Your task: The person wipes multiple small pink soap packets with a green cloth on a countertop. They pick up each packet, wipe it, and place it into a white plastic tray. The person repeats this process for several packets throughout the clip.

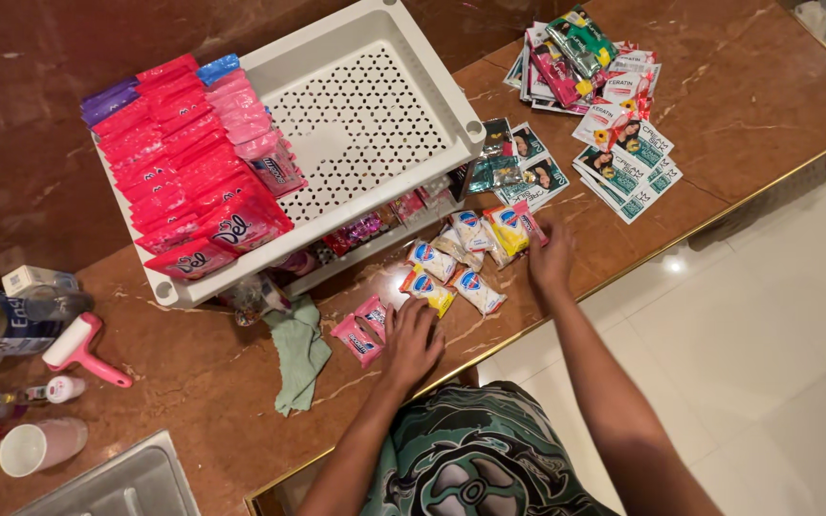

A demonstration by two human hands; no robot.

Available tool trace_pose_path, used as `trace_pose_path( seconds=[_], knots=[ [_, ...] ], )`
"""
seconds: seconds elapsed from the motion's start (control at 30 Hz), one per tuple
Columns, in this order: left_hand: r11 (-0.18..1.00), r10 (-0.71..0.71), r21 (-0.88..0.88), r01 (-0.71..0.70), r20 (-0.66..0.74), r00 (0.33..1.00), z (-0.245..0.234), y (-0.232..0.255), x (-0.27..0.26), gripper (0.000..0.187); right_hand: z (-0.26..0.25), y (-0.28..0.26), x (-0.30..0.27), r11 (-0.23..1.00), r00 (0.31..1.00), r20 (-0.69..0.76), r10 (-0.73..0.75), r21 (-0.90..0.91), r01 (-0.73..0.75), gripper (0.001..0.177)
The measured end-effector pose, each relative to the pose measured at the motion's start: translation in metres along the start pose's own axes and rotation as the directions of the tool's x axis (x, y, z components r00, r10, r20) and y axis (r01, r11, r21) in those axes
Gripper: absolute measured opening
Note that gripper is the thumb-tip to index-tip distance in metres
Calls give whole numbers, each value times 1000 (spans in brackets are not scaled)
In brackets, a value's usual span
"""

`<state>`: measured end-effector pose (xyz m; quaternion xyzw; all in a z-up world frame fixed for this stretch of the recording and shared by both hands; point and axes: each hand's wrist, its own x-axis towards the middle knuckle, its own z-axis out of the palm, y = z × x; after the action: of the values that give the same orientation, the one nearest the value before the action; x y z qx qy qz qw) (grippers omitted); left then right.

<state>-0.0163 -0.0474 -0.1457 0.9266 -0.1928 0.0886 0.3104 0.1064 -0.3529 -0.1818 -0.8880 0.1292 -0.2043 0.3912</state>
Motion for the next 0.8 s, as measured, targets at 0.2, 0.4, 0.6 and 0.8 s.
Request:
trace_pose_path(
  seconds=[0.2,0.4,0.6,0.8],
  knots=[
    [994,-110,7,111,-49,993,-11,-11,-14,36,9,32,28,996,981,192,-30,92,13,32],
    [935,-316,67,348,-289,904,-37,-39,-42,29,19,33,29,966,974,199,107,212,-149,30],
    [744,-423,170,646,-630,652,-53,-69,-64,50,9,-5,3,788,1000,23,12,615,-24,40],
    [721,-475,178,669,-576,665,-39,-91,-80,33,45,-59,-38,481,853,508,121,722,-498,28]
  ],
)
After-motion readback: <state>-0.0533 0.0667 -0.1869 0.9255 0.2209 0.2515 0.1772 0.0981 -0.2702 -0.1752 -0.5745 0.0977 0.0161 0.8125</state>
